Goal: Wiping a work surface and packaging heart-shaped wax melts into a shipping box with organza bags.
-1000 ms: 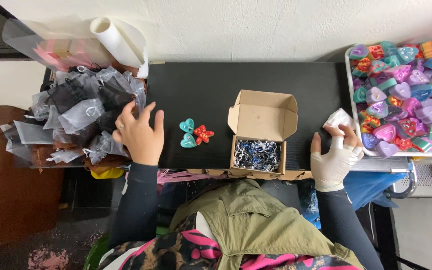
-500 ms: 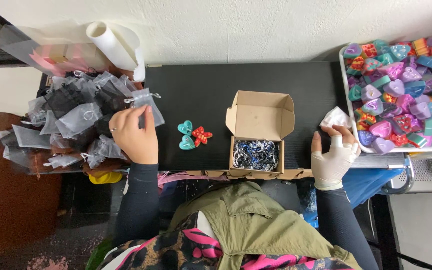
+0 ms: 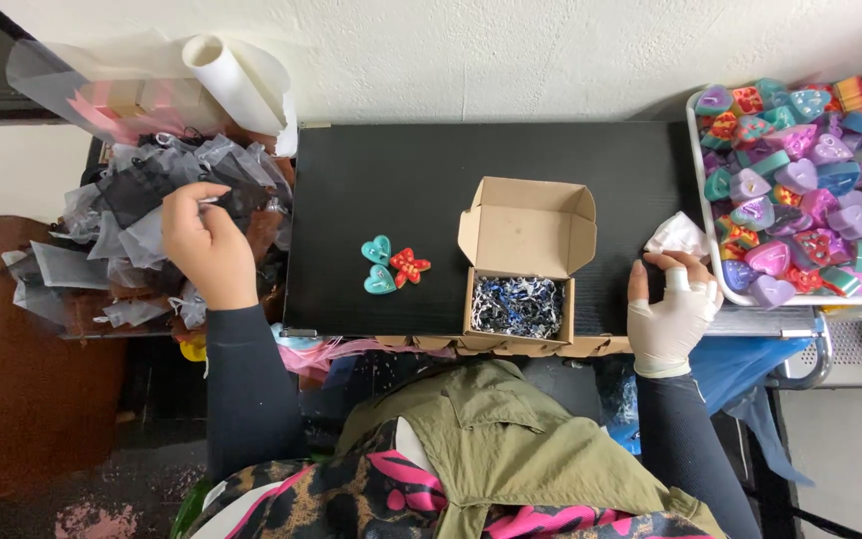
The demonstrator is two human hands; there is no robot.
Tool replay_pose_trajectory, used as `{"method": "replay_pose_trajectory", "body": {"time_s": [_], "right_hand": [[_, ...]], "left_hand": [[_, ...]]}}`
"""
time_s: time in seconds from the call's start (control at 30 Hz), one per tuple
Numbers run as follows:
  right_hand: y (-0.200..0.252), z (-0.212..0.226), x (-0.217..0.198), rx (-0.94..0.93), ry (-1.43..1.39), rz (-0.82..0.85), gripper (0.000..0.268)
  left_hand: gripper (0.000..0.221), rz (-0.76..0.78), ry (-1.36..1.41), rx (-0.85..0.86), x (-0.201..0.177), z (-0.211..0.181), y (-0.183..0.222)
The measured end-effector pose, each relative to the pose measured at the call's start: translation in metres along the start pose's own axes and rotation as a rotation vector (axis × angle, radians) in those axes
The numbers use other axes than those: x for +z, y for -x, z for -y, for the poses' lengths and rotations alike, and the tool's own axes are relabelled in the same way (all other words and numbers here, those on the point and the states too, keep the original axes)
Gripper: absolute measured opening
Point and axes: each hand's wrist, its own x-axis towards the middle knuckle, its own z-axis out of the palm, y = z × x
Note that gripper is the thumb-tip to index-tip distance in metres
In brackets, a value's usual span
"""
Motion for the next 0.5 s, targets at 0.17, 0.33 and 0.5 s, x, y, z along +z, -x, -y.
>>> {"method": "replay_pose_trajectory", "body": {"time_s": [0.17,0.33,0.5], "right_hand": [[-0.002,0.005,-0.005,0.002,-0.010,0.015,0.015],[-0.003,0.004,-0.003,-0.012,0.000,0.009,0.014],[-0.002,0.003,-0.003,-0.008,0.002,0.012,0.014]], "left_hand": [[0.047,0.159,-0.375,0.076,0.007,-0.029,-0.006],[0.090,0.171,-0.647,0.103,0.017,-0.031,-0.005],[0.034,0.055,-0.680,0.117,0.019,-0.013,0.000]]}}
